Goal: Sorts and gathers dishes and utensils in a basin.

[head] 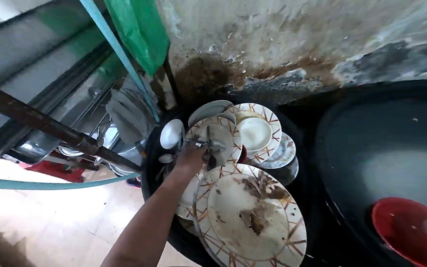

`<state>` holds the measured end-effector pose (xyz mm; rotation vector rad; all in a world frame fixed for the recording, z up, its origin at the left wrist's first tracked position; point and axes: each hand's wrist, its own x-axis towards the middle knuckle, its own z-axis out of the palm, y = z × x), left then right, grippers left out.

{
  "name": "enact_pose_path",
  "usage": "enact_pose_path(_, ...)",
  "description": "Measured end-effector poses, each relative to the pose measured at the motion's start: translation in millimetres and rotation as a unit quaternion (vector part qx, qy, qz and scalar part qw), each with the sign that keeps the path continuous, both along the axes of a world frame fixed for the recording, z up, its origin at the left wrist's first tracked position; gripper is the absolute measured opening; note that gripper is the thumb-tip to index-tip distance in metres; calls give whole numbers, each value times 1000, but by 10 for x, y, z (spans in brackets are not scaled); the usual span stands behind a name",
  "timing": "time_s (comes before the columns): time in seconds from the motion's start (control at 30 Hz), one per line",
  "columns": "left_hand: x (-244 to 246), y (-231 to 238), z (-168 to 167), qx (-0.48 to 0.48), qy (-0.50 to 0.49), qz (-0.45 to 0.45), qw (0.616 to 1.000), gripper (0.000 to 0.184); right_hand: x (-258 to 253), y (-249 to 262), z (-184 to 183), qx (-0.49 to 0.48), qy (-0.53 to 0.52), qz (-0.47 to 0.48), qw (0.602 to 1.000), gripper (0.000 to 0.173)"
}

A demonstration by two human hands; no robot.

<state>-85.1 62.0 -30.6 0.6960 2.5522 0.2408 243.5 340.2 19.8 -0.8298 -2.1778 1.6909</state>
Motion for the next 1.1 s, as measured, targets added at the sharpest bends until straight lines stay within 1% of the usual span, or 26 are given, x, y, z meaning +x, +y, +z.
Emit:
enact_pose_path(0.03, -13, 45, 20, 16, 4, -8, 1000, 54, 44, 92, -201, -35, 23, -68, 997, 46)
enact_pose_path(0.1, -126, 89, 70, 58, 21, -8, 998, 45, 22, 153, -281, -77, 10, -132, 988, 42)
enact_pose_path(0.17, -372, 91, 82, 84, 34, 9, 996, 33, 44, 244, -368, -85, -13, -146, 985, 40)
enact_pose_path(0.2, -500, 94, 97, 76, 38, 15, 996, 30, 70, 308, -446, -79, -28, -154, 984, 40)
enact_pose_path(0.27, -672, 116, 130, 55, 24, 16, 998, 31, 230, 520, -709, -89, -34, -136, 986, 44)
enact_pose_path(0.33, -771, 158, 75, 40, -2, -7, 999, 32, 382, 630, -865, -109, 5, -104, 989, 49)
enact_pose_path(0.37, -805, 185, 31, 31, -12, -16, 999, 32, 371, 598, -829, -112, 22, -103, 988, 45)
enact_pose_path(0.4, -833, 207, -21, 23, -13, -22, 999, 31, 241, 453, -680, -114, 24, -149, 982, 36)
enact_pose_path(0.43, -860, 229, -84, 17, -7, -22, 1000, 29, 146, 367, -564, -127, 22, -180, 975, 30)
enact_pose_path(0.47, -871, 256, -130, 13, 1, -15, 1000, 28, 107, 346, -509, -141, 20, -190, 971, 27)
enact_pose_path(0.53, -851, 315, -177, -4, 16, 6, 1000, 28, 124, 369, -514, -147, 17, -180, 972, 27)
enact_pose_path(0.63, -858, 377, -253, -26, 21, 47, 998, 30, 118, 358, -554, -137, 39, -178, 974, 30)
enact_pose_path(0.73, -851, 364, -238, 21, 12, 85, 996, 28, 112, 381, -556, -120, 20, -176, 977, 30)
enact_pose_path(0.83, -740, 267, 45, 119, -43, 161, 979, 31, 147, 431, -611, -116, 26, -181, 976, 30)
enact_pose_path(0.9, -582, 198, 239, 193, -72, 186, 961, 27, 148, 416, -636, -126, 48, -180, 974, 28)
enact_pose_path(0.93, -445, 174, 348, 231, -101, 183, 950, 26, 168, 432, -688, -133, 72, -165, 975, 29)
enact_pose_path(1.0, -34, 144, 558, 278, -160, 139, 937, 22, 194, 453, -729, -135, 87, -137, 977, 31)
enact_pose_path(1.03, 208, 125, 651, 280, -182, 92, 938, 21, 178, 419, -671, -131, 77, -133, 979, 32)
enact_pose_path(1.1, 536, 111, 754, 246, -197, -23, 949, 25, 72, 231, -346, -103, 23, -133, 986, 40)
